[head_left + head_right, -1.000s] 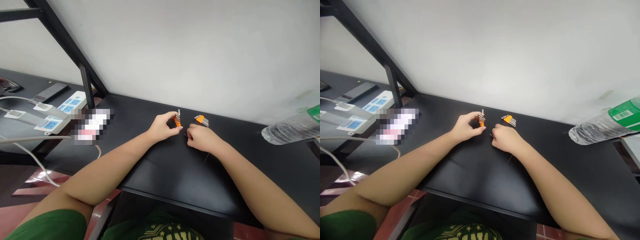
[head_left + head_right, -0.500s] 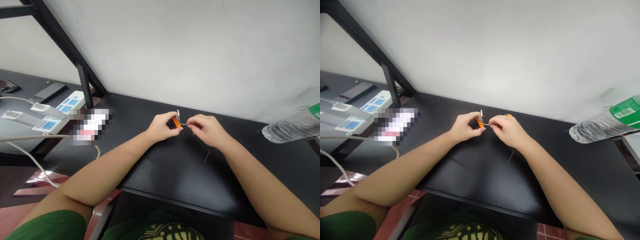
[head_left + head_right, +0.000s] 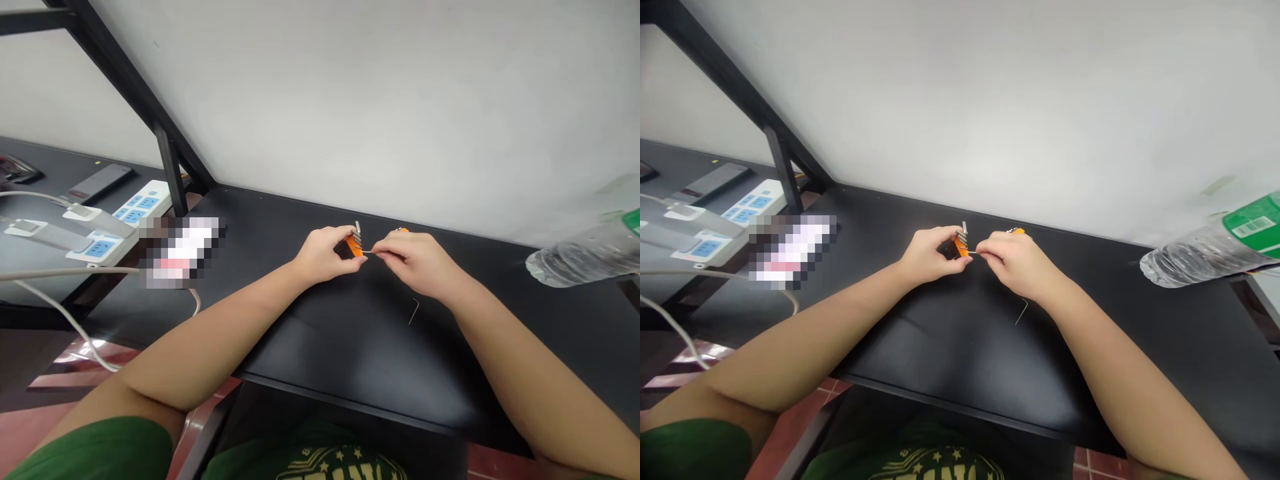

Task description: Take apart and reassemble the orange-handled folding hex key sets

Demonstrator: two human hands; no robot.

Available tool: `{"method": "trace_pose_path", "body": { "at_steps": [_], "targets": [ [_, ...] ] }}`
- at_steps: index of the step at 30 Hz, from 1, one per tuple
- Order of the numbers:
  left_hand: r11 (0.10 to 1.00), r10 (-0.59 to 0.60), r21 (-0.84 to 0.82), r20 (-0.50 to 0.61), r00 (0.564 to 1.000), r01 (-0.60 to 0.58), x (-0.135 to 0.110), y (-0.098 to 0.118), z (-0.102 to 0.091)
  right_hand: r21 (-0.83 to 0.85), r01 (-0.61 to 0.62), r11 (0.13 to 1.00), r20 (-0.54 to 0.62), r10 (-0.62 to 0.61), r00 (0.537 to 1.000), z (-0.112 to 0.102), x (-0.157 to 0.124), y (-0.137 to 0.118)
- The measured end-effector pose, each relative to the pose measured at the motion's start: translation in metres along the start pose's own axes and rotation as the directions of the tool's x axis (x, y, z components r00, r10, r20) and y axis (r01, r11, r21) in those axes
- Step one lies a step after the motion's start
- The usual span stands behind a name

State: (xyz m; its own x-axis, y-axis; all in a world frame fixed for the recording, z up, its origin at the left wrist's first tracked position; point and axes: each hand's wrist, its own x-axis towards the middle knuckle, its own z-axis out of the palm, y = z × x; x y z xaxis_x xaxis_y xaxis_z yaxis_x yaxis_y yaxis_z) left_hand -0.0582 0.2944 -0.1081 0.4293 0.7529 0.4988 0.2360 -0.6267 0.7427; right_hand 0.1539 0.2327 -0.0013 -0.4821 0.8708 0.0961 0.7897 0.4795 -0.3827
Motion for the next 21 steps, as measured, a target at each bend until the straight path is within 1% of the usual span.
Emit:
{"method": "trace_pose_path", "body": {
  "at_steps": [2,6,7,9,11,12,14,16,18,21],
  "targets": [
    [0.998,0.036,0.043,-0.009,0.999,-0.035,0.0,0.0,0.001,-0.045,0.002,0.999,0.027,-0.001,1.0,0.0,-0.001,-0.002],
    [0.98,0.157,0.124,-0.015,0.988,-0.154,-0.001,0.002,0.004,-0.166,-0.005,0.986,0.086,0.02,0.996,0.0,-0.002,-0.012],
    [0.976,0.178,0.133,-0.005,0.984,-0.175,-0.001,0.002,0.005,-0.167,-0.012,0.986,0.088,0.027,0.996,0.001,-0.002,-0.015],
    [0.973,0.19,0.134,0.013,0.982,-0.19,-0.002,0.004,0.006,-0.107,-0.041,0.993,0.063,0.048,0.997,0.002,0.0,-0.019],
    [0.981,0.153,0.123,0.009,0.988,-0.153,-0.002,0.007,0.006,0.029,-0.113,0.993,0.016,0.112,0.994,0.005,0.002,-0.017],
    [0.986,0.121,0.116,0.0,0.993,-0.121,-0.002,0.008,0.005,0.119,-0.158,0.98,-0.004,0.16,0.987,0.008,0.003,-0.016],
    [0.993,0.055,0.101,-0.009,0.998,-0.054,-0.001,0.011,0.002,0.298,-0.237,0.924,-0.042,0.261,0.964,0.016,0.004,-0.011],
    [0.997,0.014,0.08,-0.003,1.0,-0.014,0.0,0.013,0.0,0.399,-0.257,0.88,-0.081,0.313,0.946,0.026,0.004,-0.008],
    [0.999,-0.009,0.048,0.013,1.0,0.008,0.0,0.014,0.0,0.381,-0.237,0.894,-0.123,0.303,0.945,0.035,0.003,-0.007],
    [0.998,-0.04,-0.042,0.018,0.999,0.04,0.0,0.015,0.001,0.247,-0.19,0.95,-0.143,0.23,0.963,0.041,0.001,-0.01]
  ]
}}
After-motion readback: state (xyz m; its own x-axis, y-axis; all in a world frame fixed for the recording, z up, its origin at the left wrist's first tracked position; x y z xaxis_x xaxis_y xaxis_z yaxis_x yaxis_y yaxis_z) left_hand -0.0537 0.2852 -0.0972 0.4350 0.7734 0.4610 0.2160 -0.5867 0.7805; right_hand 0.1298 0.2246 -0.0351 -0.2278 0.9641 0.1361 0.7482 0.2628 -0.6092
